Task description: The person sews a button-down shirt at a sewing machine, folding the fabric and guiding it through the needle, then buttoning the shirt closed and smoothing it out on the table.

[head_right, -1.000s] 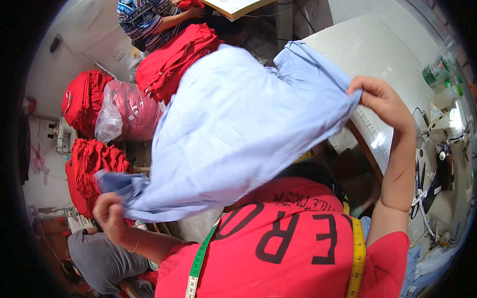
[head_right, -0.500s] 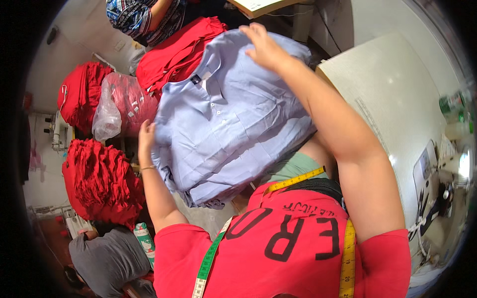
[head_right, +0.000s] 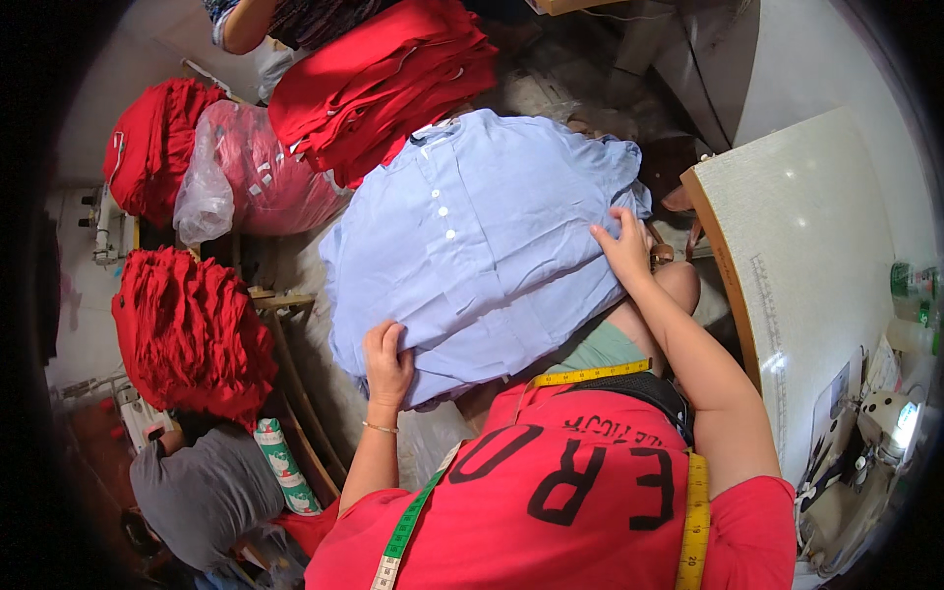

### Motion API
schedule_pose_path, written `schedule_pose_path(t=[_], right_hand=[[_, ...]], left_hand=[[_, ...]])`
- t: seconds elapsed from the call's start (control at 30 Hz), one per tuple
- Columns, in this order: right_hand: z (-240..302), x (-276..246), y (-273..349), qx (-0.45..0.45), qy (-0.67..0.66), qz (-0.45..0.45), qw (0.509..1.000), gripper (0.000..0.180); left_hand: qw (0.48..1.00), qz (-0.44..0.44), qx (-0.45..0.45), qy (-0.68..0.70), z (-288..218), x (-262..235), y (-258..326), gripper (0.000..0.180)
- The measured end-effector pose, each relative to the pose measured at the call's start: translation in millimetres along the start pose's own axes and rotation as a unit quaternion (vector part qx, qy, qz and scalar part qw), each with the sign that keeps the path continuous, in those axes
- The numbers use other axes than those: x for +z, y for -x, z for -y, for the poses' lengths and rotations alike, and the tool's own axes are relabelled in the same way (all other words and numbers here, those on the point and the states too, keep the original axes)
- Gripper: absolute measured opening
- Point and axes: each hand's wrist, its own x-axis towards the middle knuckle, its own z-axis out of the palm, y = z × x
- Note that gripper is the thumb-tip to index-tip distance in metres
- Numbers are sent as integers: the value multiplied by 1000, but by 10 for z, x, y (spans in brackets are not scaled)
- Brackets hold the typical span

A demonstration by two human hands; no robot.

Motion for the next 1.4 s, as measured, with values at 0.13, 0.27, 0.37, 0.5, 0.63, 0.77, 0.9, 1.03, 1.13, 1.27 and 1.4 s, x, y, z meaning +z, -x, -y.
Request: schedule_pose_path(t=[0.13, 0.27, 0.37, 0.5, 0.63, 0.77, 0.9, 1.03, 1.13, 1.27, 1.4], right_hand=[[-124, -38, -91, 89, -285, 56, 953, 18], [-182, -198, -353, 65, -460, -15, 886, 16], [-35, -436, -452, 120, -616, -67, 776, 23], [-340, -544, -340, 52, -456, -131, 879, 23], [-543, -661, -100, 36, -304, -51, 951, 21], [-620, -655, -4, 10, -243, -58, 968, 17], [-940, -611, -74, -48, -143, -54, 987, 22], [-485, -573, 205, -210, -36, -119, 970, 45], [324, -676, 655, -357, -57, 65, 930, 39], [766, -600, 1094, -497, -29, 229, 836, 33], [609, -596, 1176, -449, -2, 327, 832, 33]], left_hand=[[998, -55, -13, -22, 59, -114, -120, 41], [980, 16, -168, 106, 35, -280, -187, 27], [972, 112, -156, 136, -86, -600, -252, 22], [926, 360, -94, 71, -549, -904, -348, 22], [945, 318, 33, -68, -606, -629, -74, 16], [934, 343, 21, -98, -634, -461, 98, 16], [910, 391, 27, -132, -720, -413, 71, 18], [921, 387, -6, -53, -898, -563, -258, 26], [981, 170, 49, 78, -1102, -254, -511, 28], [985, 74, 153, 23, -1272, 356, -627, 38], [982, 93, 160, -31, -1293, 448, -554, 42]])
